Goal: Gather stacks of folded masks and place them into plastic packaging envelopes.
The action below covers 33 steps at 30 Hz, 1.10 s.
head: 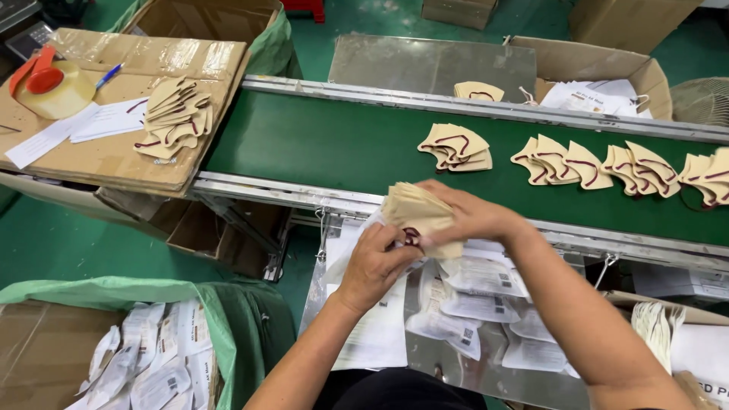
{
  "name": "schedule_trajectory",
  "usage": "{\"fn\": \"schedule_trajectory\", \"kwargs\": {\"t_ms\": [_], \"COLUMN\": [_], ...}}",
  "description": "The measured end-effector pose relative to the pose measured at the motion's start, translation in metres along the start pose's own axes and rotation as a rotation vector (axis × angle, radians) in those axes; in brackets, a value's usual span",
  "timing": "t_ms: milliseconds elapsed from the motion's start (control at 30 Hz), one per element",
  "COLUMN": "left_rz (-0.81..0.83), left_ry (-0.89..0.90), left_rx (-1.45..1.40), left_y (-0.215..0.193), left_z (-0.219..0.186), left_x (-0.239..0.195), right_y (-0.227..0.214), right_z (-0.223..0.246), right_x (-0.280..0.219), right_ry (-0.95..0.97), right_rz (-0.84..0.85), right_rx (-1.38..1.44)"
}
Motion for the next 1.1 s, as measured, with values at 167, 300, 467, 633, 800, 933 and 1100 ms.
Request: {"fn": "schedule_trajectory", "kwargs": {"t_ms": [167,300,467,633,800,933,1100], "left_rz": [-0.170,-0.118,0.042,0.034,0.139,0.143,0.098], "left_ry": [0.026,-0.284,-0.392,-0.332,-0.408,-0.360,-0.431], "left_rx": [0.052,-0.123,-0.201,-0.137,-0.196,-0.181,-0.229], "left_y": [-0.033,-0.014,-0.010,-0.008,0.005,0.011,0.030], "left_z": [-0.017,0.036,0.050,0.047,0.036,0.026,0.020], "left_x": [0.026,0.018,0.012,0.011,0.009,0.004,-0.008], "right_y": [0.006,0.005,0.009,0.016,0.032,0.046,0.060], "right_z": [-0.028,-0.021,0.005,-0.028,-0.060,-0.063,-0.057], "right_x": [-0.025,-0.025,-0.020,-0.032,-0.048,-0.062,-0.073], "right_ry": [0.307,0.193,0.171,0.037,0.327,0.301,0.223], "right_rz": [0.163,0.000,0.182,0.106,0.151,0.301,0.194], "right_rx": [0.215,-0.191,-0.144,-0.402,-0.049,-0.175,-0.041]}}
Point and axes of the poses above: each hand's wrist, its own x-axis towards the middle knuckle, its own y-axis out of the palm, z = x × y, the point moved 5 cm from there along x, towards the middle knuckle, and after that the axes turned 7 degrees about -y, right-handed, at the moved point
